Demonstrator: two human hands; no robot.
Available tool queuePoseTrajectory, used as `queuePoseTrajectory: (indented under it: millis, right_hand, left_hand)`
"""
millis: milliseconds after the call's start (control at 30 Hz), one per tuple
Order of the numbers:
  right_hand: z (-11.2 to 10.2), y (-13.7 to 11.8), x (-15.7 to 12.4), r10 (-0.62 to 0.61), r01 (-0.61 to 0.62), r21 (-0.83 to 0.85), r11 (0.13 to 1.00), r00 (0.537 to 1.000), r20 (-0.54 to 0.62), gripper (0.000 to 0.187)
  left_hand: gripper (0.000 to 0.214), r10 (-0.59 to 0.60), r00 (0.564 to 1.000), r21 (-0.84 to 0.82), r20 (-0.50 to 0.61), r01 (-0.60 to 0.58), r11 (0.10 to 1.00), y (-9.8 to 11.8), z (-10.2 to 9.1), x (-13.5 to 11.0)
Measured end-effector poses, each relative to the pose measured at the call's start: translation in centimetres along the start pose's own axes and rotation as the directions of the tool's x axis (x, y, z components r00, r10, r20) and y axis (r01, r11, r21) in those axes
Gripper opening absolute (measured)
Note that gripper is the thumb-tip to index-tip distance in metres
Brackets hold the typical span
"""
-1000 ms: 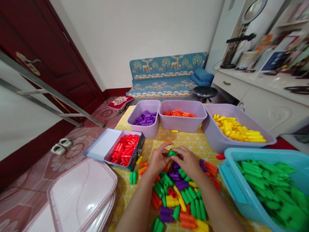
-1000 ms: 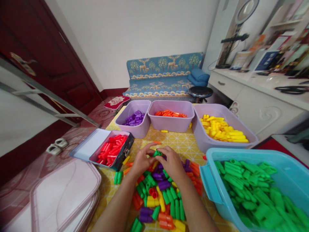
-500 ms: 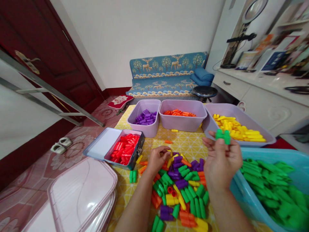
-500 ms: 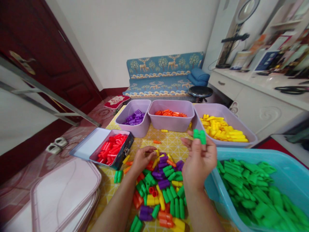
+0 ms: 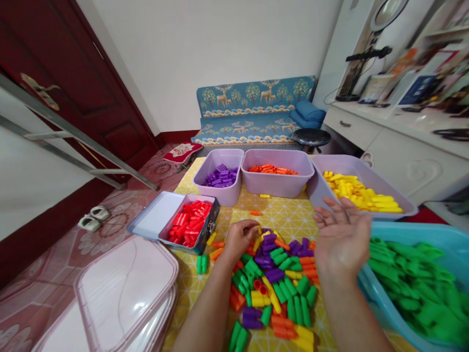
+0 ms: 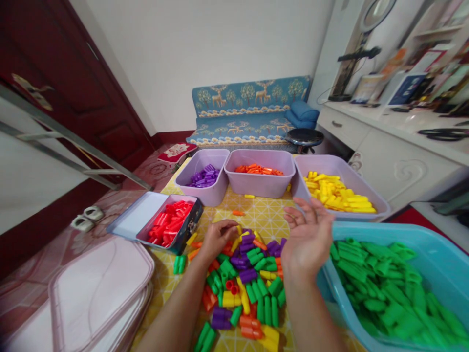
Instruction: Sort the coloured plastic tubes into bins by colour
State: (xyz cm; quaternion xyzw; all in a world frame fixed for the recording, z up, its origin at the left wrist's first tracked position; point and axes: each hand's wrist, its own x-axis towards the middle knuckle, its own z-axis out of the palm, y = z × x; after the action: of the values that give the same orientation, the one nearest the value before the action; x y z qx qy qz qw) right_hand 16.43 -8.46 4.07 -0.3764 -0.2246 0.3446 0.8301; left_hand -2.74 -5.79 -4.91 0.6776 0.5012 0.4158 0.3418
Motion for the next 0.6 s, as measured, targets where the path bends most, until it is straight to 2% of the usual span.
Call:
queuePoseTrajectory:
  millis: [67,133,233,300,367,400,467,500,600]
  right_hand:
    - [0.4,1.3,-0.6,0.090,-0.079,-0.091,0.993,0.989,0.117,0.037]
    - [0.5,2.8,-1.0,0.197,-0.133,-0.256,0.958,0.950,0.242,0.038]
    - [0.0,4.3,-1.6,0.353,-0.097,-0.521,0.848,0.837,0.419,0.042]
    - [-0.9,4.4,-2.4,0.377,0.030,-0.626,0.779,0.777,0.505,0.042]
    - [-2.4,3.5,-3.8,0.308,0.237,-0.688,0.686,0.762,0.569,0.042]
    - [-3.6,2.9,-4.8,0.257,0.356,-0.710,0.608,0.758,0.600,0.043]
    - [-6.6,1.3,-7.1,0.173,0.552,-0.707,0.443,0.720,0.672,0.055]
    - [-8.5,0.6,-8.3,0.174,0.620,-0.699,0.356,0.691,0.702,0.063]
    - [-14.4,-1.0,-11.5,0.265,0.736,-0.662,0.139,0.617,0.741,0.087]
  left_hand:
    - [0.018,0.017,0.999,0.000,-0.037,-0.017,1.000,0.8,-0.3,0.1]
    - [0.021,0.034,0.998,-0.005,-0.056,-0.034,0.999,1.7,-0.9,0.3]
    - [0.023,0.064,0.998,0.020,-0.024,-0.064,0.998,3.2,-2.2,0.0]
    - [0.022,0.089,0.996,0.112,0.028,-0.092,0.989,4.0,-3.2,-1.0]
    - [0.024,0.100,0.993,0.247,0.060,-0.112,0.963,4.6,-4.2,-3.2]
    - [0.027,0.104,0.994,0.308,0.045,-0.113,0.945,4.8,-4.5,-4.7]
    - [0.042,0.106,0.994,0.413,-0.015,-0.090,0.906,5.0,-5.0,-8.6]
    - [0.054,0.106,0.994,0.456,-0.023,-0.084,0.886,5.0,-5.1,-10.8]
    - [0.091,0.073,0.997,0.551,0.014,-0.068,0.832,4.4,-5.0,-17.1]
